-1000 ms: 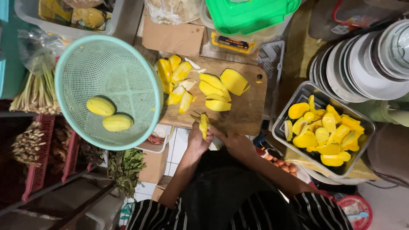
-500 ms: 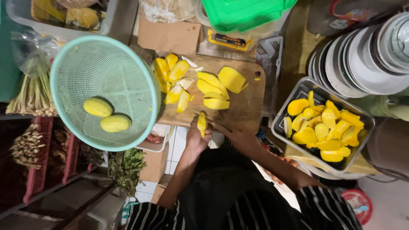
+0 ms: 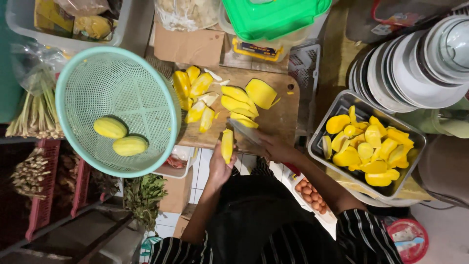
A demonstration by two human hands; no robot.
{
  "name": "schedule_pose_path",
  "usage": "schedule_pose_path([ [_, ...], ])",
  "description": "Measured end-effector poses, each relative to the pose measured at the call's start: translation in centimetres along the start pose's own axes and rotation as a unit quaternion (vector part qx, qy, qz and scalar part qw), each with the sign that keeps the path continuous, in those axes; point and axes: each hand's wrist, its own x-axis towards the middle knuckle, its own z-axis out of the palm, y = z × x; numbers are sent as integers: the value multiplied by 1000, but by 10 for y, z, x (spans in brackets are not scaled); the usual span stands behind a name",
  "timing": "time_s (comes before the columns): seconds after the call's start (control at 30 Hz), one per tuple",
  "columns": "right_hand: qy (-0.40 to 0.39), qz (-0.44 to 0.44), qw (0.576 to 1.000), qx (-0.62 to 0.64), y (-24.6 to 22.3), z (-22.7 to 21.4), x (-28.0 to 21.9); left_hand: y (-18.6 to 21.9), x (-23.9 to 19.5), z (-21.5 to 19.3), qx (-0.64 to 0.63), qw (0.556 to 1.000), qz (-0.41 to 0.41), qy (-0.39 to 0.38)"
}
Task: Slicing mangoes on a wooden cutting board with a knife and placing them in a container.
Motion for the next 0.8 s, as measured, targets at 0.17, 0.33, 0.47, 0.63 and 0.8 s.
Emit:
schedule_pose_path([
  [0.17, 91, 178, 938, 283, -46, -5, 14, 26, 8, 10, 116, 990, 70, -42],
  [0.33, 110, 195, 903, 367, -106, -3, 3, 71, 99, 15, 467, 803, 369, 21],
  [0.47, 137, 198, 909, 340, -138, 2, -11, 107, 149, 41, 601, 604, 511, 116],
  [0.63, 155, 203, 936, 241, -140, 7, -18, 101, 134, 52, 630, 485, 595, 116],
  [0.8, 180, 103, 978, -12, -99, 24, -12, 78, 20, 84, 225, 939, 254, -58],
])
